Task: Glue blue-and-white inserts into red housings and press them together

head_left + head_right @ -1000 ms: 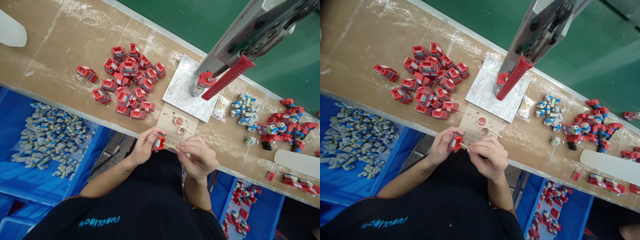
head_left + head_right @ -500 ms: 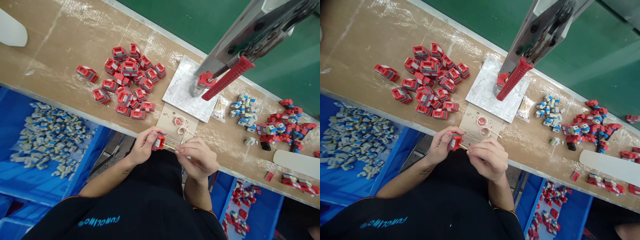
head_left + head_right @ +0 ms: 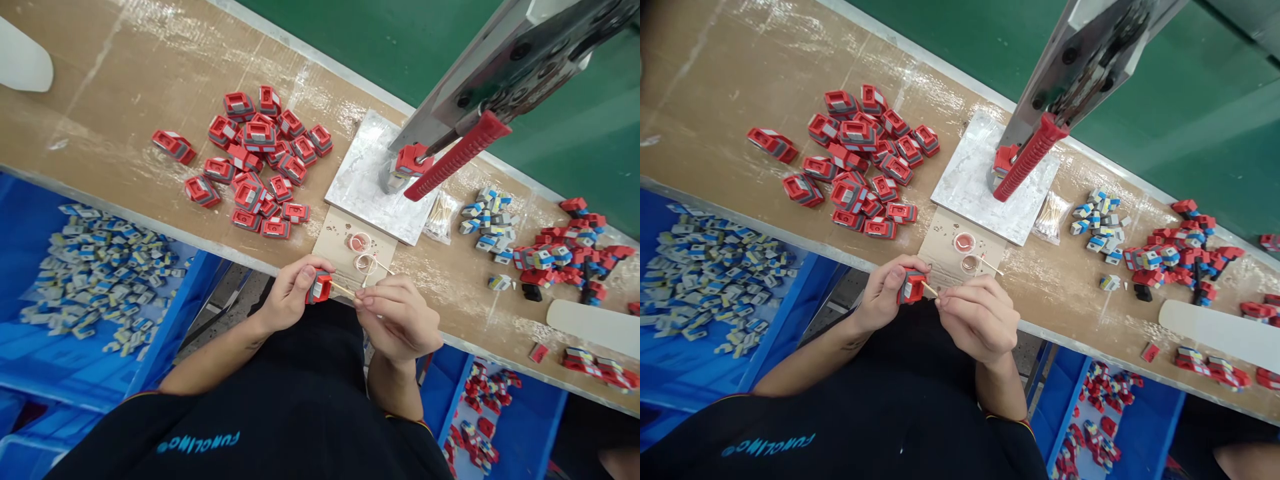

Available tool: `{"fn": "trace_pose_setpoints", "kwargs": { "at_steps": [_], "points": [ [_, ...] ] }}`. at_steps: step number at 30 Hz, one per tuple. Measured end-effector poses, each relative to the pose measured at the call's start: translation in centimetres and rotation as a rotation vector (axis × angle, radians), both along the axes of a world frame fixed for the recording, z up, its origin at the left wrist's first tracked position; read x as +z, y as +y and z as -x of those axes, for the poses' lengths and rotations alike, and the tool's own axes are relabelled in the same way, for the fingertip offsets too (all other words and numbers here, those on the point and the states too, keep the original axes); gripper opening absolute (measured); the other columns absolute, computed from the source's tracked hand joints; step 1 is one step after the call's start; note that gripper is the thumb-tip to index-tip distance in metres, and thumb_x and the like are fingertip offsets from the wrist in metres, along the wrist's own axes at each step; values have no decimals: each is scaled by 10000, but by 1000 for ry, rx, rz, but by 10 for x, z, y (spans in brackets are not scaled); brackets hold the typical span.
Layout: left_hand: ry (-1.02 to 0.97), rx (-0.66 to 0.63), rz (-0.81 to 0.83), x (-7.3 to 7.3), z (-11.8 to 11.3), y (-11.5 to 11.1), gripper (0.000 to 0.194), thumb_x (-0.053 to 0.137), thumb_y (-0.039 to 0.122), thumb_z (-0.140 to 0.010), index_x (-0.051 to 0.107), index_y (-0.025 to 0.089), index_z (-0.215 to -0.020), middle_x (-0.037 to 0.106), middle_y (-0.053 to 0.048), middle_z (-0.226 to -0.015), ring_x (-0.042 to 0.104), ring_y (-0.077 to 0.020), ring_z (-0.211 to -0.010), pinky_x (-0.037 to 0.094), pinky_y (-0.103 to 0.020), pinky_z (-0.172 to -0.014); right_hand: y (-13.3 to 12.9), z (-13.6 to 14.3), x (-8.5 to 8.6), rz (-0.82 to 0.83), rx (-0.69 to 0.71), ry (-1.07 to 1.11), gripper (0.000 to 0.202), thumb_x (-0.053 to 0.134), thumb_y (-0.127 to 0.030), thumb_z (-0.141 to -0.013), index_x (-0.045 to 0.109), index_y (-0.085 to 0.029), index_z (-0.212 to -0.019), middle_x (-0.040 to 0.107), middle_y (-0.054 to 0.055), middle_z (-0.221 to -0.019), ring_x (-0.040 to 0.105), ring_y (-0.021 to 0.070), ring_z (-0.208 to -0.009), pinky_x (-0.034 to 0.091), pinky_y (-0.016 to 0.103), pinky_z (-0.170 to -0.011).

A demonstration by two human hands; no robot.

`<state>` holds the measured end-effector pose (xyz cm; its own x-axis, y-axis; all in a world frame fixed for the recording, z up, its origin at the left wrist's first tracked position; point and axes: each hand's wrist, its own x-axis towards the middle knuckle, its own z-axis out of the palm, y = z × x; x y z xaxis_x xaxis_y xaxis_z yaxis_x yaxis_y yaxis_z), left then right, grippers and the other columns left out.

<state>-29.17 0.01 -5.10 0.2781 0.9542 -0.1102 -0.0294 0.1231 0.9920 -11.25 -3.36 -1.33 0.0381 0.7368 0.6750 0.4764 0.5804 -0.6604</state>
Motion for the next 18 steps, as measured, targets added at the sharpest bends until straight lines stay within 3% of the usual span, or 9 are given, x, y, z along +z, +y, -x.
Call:
{"fn": "trace_pose_setpoints", "kwargs": {
  "at_steps": [18],
  "points": [
    [-39, -7, 54, -4, 1, -1, 667, 523, 765, -1011, 788, 156, -951, 782, -97, -857, 654, -179, -668, 518, -296, -626, 1, 2, 4, 71, 145, 52, 110, 735, -116, -995, 719, -219, -963, 823, 10, -777, 741, 155, -584, 604, 301, -535]
  ]
}}
